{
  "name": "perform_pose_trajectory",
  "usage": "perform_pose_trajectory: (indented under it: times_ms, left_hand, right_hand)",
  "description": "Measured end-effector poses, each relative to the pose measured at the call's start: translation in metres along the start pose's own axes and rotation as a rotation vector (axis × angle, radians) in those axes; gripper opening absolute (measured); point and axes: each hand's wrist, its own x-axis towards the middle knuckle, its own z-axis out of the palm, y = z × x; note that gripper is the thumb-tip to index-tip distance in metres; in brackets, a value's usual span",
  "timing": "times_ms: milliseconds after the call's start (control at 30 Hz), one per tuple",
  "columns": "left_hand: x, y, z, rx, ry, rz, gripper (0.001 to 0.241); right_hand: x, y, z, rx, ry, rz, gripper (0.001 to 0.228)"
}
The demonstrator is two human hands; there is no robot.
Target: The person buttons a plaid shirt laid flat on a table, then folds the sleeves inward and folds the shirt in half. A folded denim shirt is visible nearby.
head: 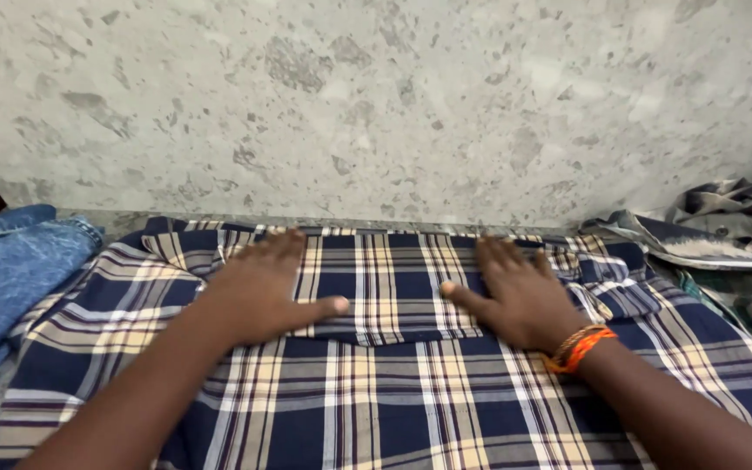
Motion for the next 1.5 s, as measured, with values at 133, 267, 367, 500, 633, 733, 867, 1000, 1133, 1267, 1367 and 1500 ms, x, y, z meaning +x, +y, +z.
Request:
perform_pose_trajectory:
  times_ms: [133, 267, 367, 500, 633, 733, 867, 1000, 1133, 1267, 1367, 1500]
  left_hand:
    - [0.006, -0.025, 0.012, 0.065, 0.054, -0.062, 0.126]
    - [0.008, -0.031, 0.01, 0.048, 0.098, -0.114, 0.132]
    - [0.009, -0.029, 0.01, 0.059, 0.103, -0.108, 0.133]
    - [0.005, -0.032, 0.011, 0.102, 0.085, -0.115, 0.132]
    - [-0.014, -0.002, -0.001, 0.118, 0.061, -0.125, 0.127]
    - [-0.014, 0.017, 0.007, 0.124, 0.096, -0.078, 0.116]
    - [-0.016, 0.007, 0.033, -0.009, 0.2, 0.062, 0.108]
    - [-0.022, -0.003, 0.039, -0.026, 0.308, 0.066, 0.103]
    - [-0.077, 0.017, 0.026, -0.071, 0.282, 0.037, 0.099]
    - [-0.134, 0.06, 0.021, -0.155, 0.132, 0.071, 0.092]
    - [-0.152, 0.071, 0.034, -0.117, -0.142, 0.16, 0.089]
    - [-0.151, 0.059, 0.07, -0.094, 0.127, 0.395, 0.095]
  right_hand:
    - [-0.01, 0.027, -0.001, -0.026, -0.002, 0.082, 0.103]
    - [-0.006, 0.059, 0.01, -0.006, 0.058, 0.142, 0.102]
    - [-0.012, 0.071, 0.012, 0.0, 0.073, 0.19, 0.11]
    - [-0.025, 0.091, 0.013, -0.036, 0.079, 0.291, 0.116]
    - [-0.042, 0.088, -0.002, -0.065, 0.115, 0.233, 0.116]
    - [-0.047, 0.067, -0.006, -0.05, -0.013, 0.311, 0.106]
    - [-0.049, 0.068, 0.019, 0.005, 0.109, 0.142, 0.107]
    - [-0.062, 0.086, 0.015, 0.033, 0.08, 0.188, 0.104]
    - [-0.087, 0.09, 0.012, 0.124, 0.191, 0.093, 0.105]
    - [-0.149, 0.047, -0.031, 0.382, -0.046, 0.082, 0.106]
    - [-0.174, 0.026, -0.039, 0.445, -0.288, 0.043, 0.101]
    - [-0.178, 0.014, -0.015, 0.154, -0.468, -0.246, 0.103]
